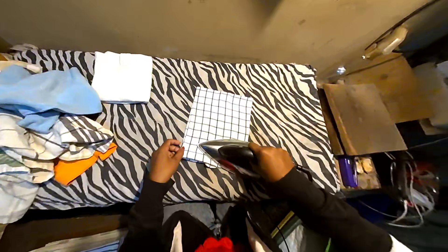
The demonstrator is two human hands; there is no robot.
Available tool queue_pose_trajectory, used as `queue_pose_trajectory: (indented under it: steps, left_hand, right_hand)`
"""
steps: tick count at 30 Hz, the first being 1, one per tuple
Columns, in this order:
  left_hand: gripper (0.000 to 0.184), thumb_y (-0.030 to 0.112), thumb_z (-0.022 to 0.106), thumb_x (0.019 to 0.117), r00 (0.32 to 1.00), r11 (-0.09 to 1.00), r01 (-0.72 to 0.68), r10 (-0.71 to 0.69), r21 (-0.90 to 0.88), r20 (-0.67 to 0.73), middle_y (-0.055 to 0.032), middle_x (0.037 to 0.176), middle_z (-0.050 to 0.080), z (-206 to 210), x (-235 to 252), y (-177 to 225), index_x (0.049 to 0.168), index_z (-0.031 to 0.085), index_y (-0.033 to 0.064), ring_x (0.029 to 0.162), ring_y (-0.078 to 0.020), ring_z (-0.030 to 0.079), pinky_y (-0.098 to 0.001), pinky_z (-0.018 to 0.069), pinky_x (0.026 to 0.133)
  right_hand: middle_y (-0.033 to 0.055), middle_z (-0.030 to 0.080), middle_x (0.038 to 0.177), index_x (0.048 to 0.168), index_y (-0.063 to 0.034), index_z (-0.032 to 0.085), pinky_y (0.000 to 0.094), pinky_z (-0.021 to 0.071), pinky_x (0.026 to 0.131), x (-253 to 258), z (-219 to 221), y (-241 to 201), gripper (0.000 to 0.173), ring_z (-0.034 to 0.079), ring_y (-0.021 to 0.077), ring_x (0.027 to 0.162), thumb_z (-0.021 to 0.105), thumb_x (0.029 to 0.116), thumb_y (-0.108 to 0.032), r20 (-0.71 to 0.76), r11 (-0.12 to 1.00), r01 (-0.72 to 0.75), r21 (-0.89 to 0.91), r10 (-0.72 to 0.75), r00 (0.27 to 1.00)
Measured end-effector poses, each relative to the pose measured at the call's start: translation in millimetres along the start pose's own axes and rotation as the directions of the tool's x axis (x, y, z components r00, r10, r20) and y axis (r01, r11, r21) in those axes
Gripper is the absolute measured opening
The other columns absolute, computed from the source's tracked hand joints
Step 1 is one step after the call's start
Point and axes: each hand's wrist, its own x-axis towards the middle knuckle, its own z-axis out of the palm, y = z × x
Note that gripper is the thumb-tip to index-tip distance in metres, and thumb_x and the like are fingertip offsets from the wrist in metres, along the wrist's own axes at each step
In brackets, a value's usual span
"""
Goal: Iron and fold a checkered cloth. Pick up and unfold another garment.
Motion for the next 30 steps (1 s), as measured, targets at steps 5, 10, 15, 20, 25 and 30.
queue_pose_trajectory:
  steps: [5, 10, 15, 20, 25, 30]
  left_hand:
    - [0.042, 0.015, 0.073, 0.0944, 0.997, 0.996, 0.032, -0.025, -0.085, 0.074, -0.0096, 0.094, 0.07, 2.8, 10.6, 0.3, 0.13, 0.058, -0.0006, 0.076, -0.0134, 0.063, -0.0344, 0.0531, 0.074]
    - [0.028, 0.011, 0.072, 0.094, 0.998, 0.999, -0.019, 0.017, 0.046, 0.059, -0.0078, 0.079, 0.065, 3.6, 8.0, -6.8, 0.12, 0.066, -0.0001, 0.068, -0.0176, 0.059, -0.0396, 0.0511, 0.07]
    - [0.031, 0.012, 0.061, 0.1004, 0.954, 0.952, -0.131, 0.196, 0.275, -0.228, -0.0202, 0.08, 0.068, -26.0, -27.6, 2.6, 0.127, 0.064, -0.0033, 0.071, -0.0373, 0.067, -0.0585, 0.0542, 0.069]
    - [0.037, 0.024, 0.061, 0.0975, 0.86, 0.924, -0.099, 0.265, 0.368, -0.436, -0.0072, 0.072, 0.062, -75.4, -65.9, 2.7, 0.125, 0.066, 0.0004, 0.058, -0.0185, 0.054, -0.0394, 0.0445, 0.056]
    - [0.033, 0.029, 0.058, 0.0969, 0.864, 0.935, -0.142, 0.278, 0.326, -0.419, -0.0009, 0.074, 0.066, -76.7, -89.6, -0.5, 0.116, 0.072, 0.0061, 0.058, -0.0055, 0.055, -0.0231, 0.0452, 0.053]
    - [0.03, 0.022, 0.058, 0.0987, 0.84, 0.936, -0.203, 0.317, 0.286, -0.44, -0.0082, 0.078, 0.07, -54.4, -93.0, 27.2, 0.114, 0.072, 0.0009, 0.066, -0.0174, 0.067, -0.0351, 0.0552, 0.061]
  right_hand:
    - [0.0283, 0.071, 0.085, 0.107, 0.0003, 0.069, 0.0683, 0.051, 0.064, 2.6, 1.3, -3.8, 0.023, 0.071, 0.0528, 0.081, 0.067, 0.0907, -0.015, 0.007, 1.0, -0.018, 0.003, 0.018, 1.0]
    - [0.0266, 0.07, 0.077, 0.102, 0.001, 0.07, 0.0656, 0.0507, 0.058, -5.3, 8.8, -6.6, 0.02, 0.07, 0.0513, 0.073, 0.07, 0.0856, -0.01, -0.063, 0.998, 0.061, -0.028, -0.063, 0.996]
    - [0.0274, 0.071, 0.084, 0.109, 0.0027, 0.07, 0.0639, 0.0543, 0.061, -5.2, 9.7, -47.4, 0.02, 0.072, 0.0498, 0.077, 0.066, 0.0902, -0.004, -0.057, 0.992, 0.126, -0.025, -0.127, 0.99]
    - [0.0273, 0.071, 0.102, 0.125, 0.0012, 0.063, 0.0619, 0.0553, 0.076, 29.6, -7.9, -106.8, 0.026, 0.071, 0.048, 0.097, 0.049, 0.1039, -0.006, 0.154, 0.997, 0.077, 0.015, -0.078, 0.985]
    - [0.0298, 0.069, 0.11, 0.132, 0.0023, 0.057, 0.0638, 0.0543, 0.081, 23.0, -11.0, -108.7, 0.031, 0.069, 0.0502, 0.103, 0.046, 0.1045, -0.005, 0.251, 0.991, 0.131, 0.007, -0.129, 0.959]
    - [0.0299, 0.069, 0.112, 0.133, 0.0017, 0.058, 0.0641, 0.0539, 0.082, 16.1, -17.3, -105.7, 0.031, 0.069, 0.0504, 0.105, 0.046, 0.1045, -0.006, 0.304, 0.99, 0.136, -0.023, -0.122, 0.945]
